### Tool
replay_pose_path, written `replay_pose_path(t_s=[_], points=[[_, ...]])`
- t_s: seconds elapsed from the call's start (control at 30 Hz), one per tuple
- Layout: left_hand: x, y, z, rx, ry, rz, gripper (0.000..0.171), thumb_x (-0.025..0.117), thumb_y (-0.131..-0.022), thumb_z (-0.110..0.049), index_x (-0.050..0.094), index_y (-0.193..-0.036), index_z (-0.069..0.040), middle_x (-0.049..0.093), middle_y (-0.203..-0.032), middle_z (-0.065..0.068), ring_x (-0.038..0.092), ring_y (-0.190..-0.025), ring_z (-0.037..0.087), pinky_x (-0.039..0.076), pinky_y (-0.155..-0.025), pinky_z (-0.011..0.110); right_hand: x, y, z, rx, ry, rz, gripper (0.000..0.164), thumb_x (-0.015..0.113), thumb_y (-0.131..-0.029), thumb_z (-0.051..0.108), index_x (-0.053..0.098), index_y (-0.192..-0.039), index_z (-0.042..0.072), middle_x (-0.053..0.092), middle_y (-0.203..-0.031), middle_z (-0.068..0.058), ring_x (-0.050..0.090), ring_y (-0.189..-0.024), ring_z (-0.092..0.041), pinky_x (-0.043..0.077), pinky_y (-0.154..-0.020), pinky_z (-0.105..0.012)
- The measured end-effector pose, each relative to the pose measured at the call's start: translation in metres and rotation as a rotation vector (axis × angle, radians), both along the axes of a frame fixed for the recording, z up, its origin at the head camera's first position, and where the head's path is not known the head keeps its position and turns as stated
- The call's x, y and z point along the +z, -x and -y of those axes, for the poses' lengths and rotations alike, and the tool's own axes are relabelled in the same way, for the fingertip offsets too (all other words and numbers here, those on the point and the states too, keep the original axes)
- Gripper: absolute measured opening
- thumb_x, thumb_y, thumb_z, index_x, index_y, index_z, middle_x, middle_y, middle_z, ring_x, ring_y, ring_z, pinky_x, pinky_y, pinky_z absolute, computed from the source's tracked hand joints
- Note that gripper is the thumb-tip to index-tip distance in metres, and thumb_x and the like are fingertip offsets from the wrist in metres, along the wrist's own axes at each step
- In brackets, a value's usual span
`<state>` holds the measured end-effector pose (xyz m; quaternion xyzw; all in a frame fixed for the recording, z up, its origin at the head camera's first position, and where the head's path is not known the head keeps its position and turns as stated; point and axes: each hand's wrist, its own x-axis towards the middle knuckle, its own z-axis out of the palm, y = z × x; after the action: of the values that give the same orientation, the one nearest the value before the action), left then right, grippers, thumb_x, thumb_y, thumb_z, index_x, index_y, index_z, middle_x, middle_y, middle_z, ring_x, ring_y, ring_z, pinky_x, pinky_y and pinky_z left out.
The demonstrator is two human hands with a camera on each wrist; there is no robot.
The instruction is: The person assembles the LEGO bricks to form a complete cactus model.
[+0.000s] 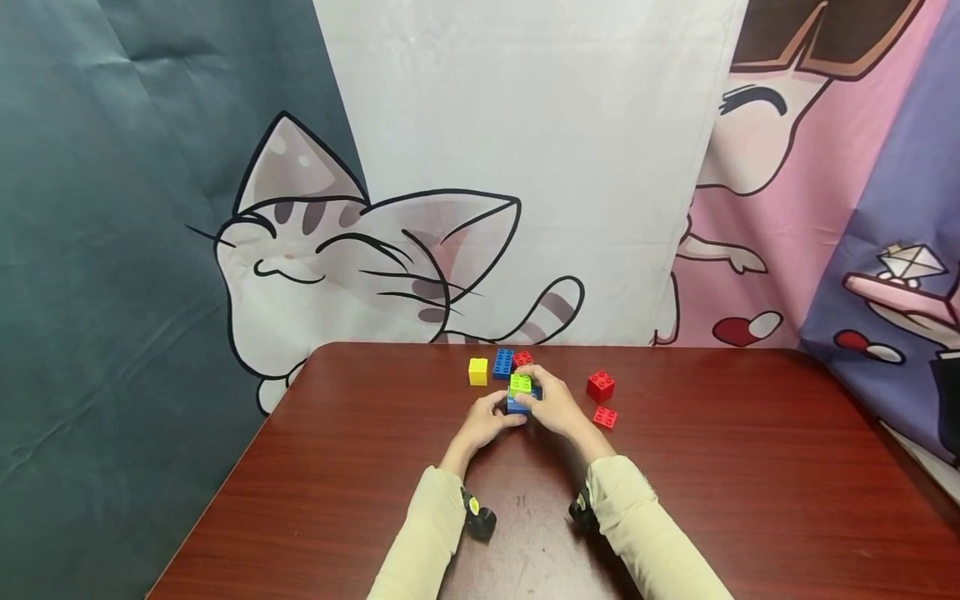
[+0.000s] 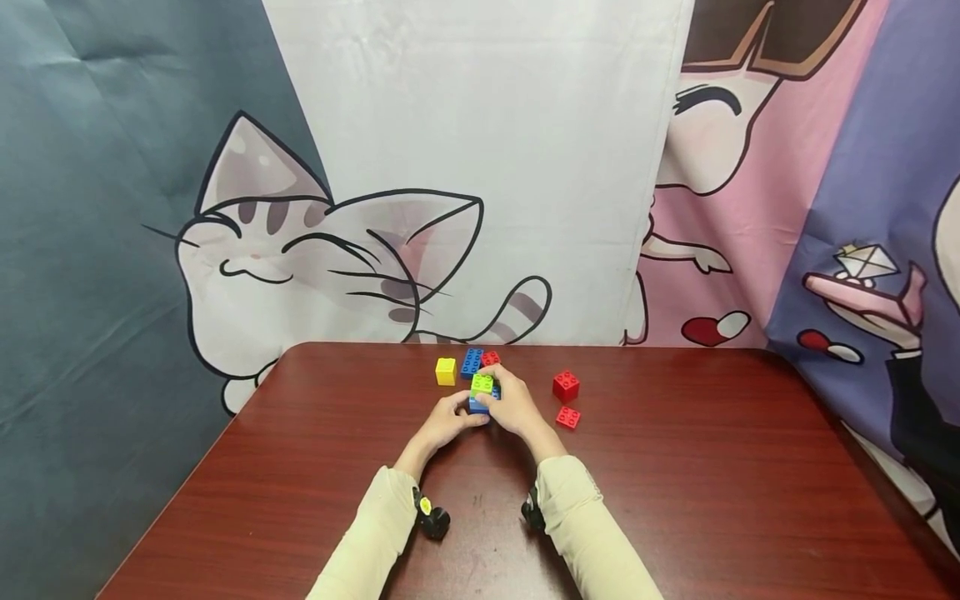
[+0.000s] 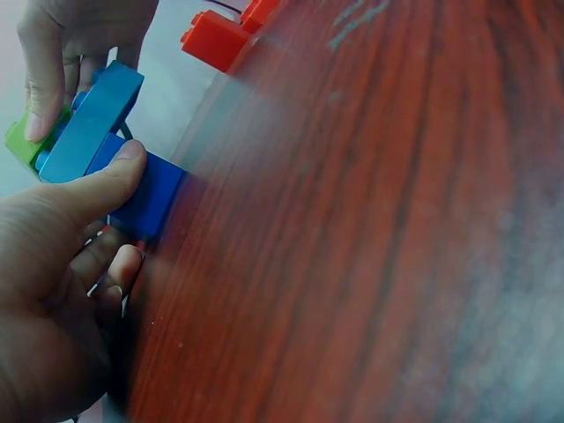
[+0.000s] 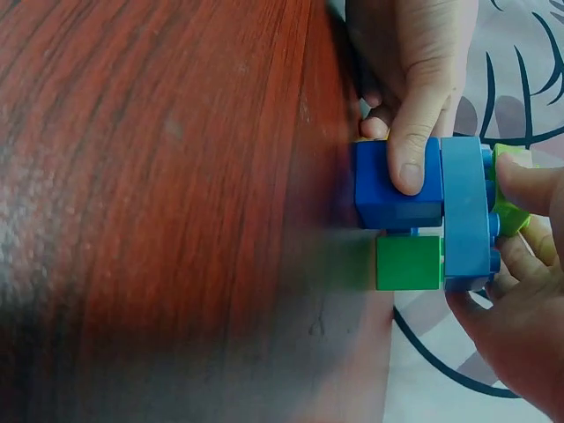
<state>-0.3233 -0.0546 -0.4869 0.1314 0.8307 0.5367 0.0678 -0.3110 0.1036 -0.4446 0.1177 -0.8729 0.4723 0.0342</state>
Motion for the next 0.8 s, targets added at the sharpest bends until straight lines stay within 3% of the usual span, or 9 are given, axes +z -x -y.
replay_pose_path(t_s=[0.27,0.8], points=[[-0.0004,0.0003,-0.0011,-0.003,0.01,-0.004,0.043,0.075,-0.085,-0.017,0.063,-0.125,-0.005,0.04,-0.062,-0.004,0.037,-0.056,0.01,0.032,-0.054,0.02,-0.0012,0.0005,-0.0045,0.04,0.039,0.03,0.037,0.066,-0.091,0.008,0.059,-0.127,0.009,0.062,-0.128,-0.017,0.057,-0.117,-0.034,0.047,-0.102,-0.051],[0.0006,-0.001,0.0005,-0.015,0.015,0.001,0.043,0.074,-0.086,-0.018,0.062,-0.126,-0.006,0.038,-0.06,-0.005,0.036,-0.054,0.009,0.032,-0.054,0.019,-0.0041,0.004,-0.0094,0.07,0.067,0.046,0.038,0.07,-0.089,0.013,0.062,-0.126,0.012,0.064,-0.124,-0.015,0.057,-0.108,-0.029,0.049,-0.098,-0.047]])
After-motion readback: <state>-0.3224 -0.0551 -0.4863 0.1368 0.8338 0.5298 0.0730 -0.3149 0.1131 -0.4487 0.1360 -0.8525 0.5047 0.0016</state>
